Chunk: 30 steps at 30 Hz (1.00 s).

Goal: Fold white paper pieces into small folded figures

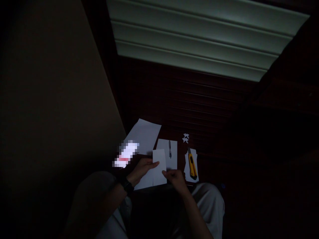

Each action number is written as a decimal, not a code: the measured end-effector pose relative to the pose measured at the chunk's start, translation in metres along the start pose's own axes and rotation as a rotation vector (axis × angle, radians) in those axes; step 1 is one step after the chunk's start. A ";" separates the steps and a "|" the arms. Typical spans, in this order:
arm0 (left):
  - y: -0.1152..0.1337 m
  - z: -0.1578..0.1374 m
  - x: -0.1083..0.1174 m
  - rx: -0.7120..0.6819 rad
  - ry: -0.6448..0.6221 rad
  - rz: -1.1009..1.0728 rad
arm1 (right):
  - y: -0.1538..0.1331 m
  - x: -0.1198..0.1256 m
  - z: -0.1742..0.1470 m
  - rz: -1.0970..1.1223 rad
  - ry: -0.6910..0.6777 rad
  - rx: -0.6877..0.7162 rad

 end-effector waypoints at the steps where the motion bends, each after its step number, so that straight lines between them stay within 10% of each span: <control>1: -0.003 0.002 0.001 0.000 -0.002 -0.005 | 0.002 -0.002 0.001 0.003 -0.002 -0.009; 14: -0.023 0.034 0.009 0.033 0.020 -0.013 | 0.023 -0.021 0.021 0.032 -0.020 -0.118; 30: 0.018 0.095 0.008 0.040 -0.081 -0.053 | -0.015 -0.015 0.108 -0.112 -0.039 0.086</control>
Point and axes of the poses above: each hand's wrist, its own z-axis towards the middle knuckle, its own x-axis out of the back of the hand, y = z × x, the point moved 6 cm from there along z, towards the middle knuckle, and after that the axes turned 10 degrees about y, right-handed, at the moved point
